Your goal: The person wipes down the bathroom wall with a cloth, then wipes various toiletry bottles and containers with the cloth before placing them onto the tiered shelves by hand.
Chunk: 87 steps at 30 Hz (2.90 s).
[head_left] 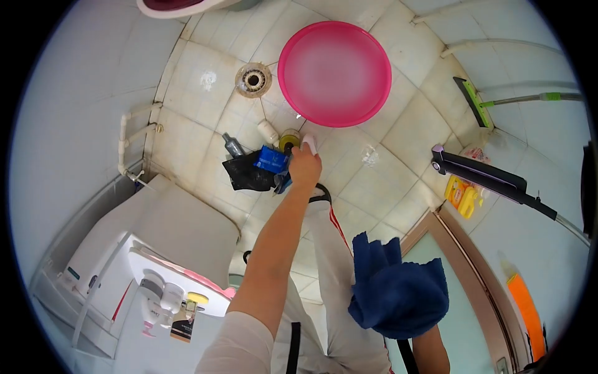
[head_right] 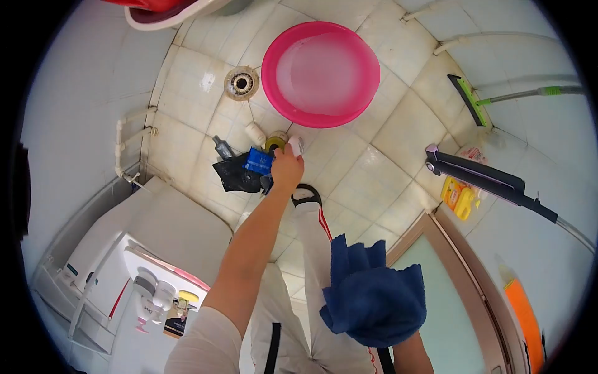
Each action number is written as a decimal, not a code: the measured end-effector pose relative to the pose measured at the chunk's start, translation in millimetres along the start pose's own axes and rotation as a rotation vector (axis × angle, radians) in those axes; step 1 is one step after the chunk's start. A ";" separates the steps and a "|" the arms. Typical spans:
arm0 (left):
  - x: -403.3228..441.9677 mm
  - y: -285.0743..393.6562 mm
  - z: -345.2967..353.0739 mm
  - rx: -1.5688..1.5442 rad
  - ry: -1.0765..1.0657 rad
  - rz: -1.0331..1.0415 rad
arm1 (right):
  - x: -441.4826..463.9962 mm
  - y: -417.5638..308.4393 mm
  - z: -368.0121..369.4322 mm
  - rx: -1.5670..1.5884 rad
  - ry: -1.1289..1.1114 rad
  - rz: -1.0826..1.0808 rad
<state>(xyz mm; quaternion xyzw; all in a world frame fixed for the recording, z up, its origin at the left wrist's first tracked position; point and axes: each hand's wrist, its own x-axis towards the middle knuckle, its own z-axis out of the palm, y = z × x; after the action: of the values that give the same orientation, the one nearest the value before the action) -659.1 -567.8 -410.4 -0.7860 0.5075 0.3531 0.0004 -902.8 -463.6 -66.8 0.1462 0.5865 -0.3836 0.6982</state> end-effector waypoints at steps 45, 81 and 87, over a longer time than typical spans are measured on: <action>-725.2 189.7 -614.2 -1.468 0.654 0.336 | -492.4 24.6 246.2 -1.133 -1.396 -1.110; -836.0 18.4 -630.3 -1.129 1.028 0.353 | -646.3 174.6 370.1 -0.772 -1.343 -0.150; -816.5 14.2 -640.3 -1.125 1.168 0.345 | -633.5 225.3 339.8 -0.887 -1.463 -0.927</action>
<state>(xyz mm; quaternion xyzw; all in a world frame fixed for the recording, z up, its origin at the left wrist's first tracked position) -507.5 -153.4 528.8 -0.6369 0.2868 0.0844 -0.7106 -514.5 -305.8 559.2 -0.6500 0.0985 -0.3607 0.6616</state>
